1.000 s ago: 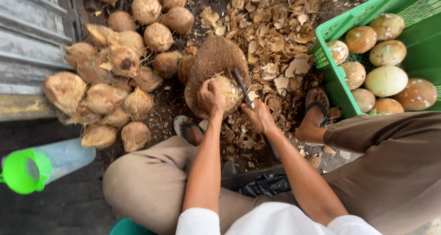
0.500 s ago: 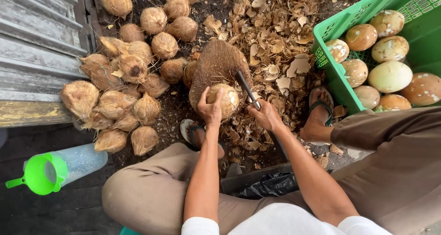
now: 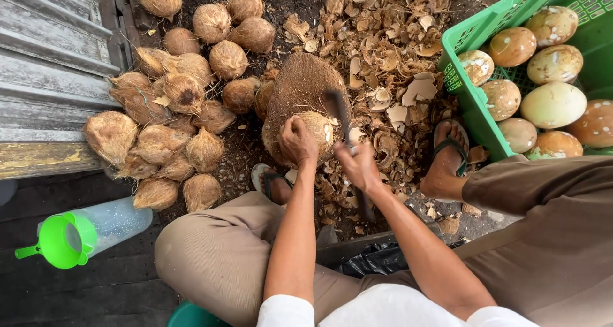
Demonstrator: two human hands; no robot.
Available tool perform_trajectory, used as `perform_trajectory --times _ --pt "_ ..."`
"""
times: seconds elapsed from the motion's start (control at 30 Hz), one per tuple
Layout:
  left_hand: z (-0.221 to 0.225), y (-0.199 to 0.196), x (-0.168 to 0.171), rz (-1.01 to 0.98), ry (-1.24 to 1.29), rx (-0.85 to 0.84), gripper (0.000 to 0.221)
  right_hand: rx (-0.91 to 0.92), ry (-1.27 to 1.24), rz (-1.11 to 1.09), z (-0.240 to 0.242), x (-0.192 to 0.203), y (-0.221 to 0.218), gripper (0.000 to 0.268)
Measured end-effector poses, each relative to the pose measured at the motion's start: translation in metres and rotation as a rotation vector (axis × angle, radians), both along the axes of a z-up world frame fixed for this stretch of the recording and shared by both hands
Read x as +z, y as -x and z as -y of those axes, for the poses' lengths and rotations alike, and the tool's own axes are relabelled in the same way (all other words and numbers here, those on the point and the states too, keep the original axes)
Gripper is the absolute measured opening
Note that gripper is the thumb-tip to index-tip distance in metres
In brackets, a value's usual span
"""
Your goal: Peeling the outer husk of a coconut using a knife
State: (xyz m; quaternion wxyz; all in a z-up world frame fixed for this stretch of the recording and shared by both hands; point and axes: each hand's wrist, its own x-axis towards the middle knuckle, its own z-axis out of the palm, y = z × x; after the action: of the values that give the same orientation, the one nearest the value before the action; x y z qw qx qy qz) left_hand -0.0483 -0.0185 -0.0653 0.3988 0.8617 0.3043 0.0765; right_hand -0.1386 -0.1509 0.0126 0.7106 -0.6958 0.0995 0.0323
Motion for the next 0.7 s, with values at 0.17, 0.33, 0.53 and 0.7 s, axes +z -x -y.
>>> perform_trajectory --times 0.17,0.33,0.53,0.7 --pt "0.006 0.002 0.016 -0.011 -0.008 -0.001 0.041 -0.024 -0.097 0.083 0.019 0.036 -0.018 0.033" --pt "0.005 0.002 0.017 -0.031 -0.031 0.0 0.039 -0.19 -0.117 0.26 0.011 0.022 -0.014 0.036" --pt "0.007 0.001 0.021 -0.033 -0.047 0.002 0.037 0.035 -0.068 0.02 0.015 0.019 -0.012 0.034" --pt "0.008 0.0 0.023 -0.056 -0.064 0.01 0.039 -0.176 -0.038 0.22 0.014 0.033 -0.016 0.034"
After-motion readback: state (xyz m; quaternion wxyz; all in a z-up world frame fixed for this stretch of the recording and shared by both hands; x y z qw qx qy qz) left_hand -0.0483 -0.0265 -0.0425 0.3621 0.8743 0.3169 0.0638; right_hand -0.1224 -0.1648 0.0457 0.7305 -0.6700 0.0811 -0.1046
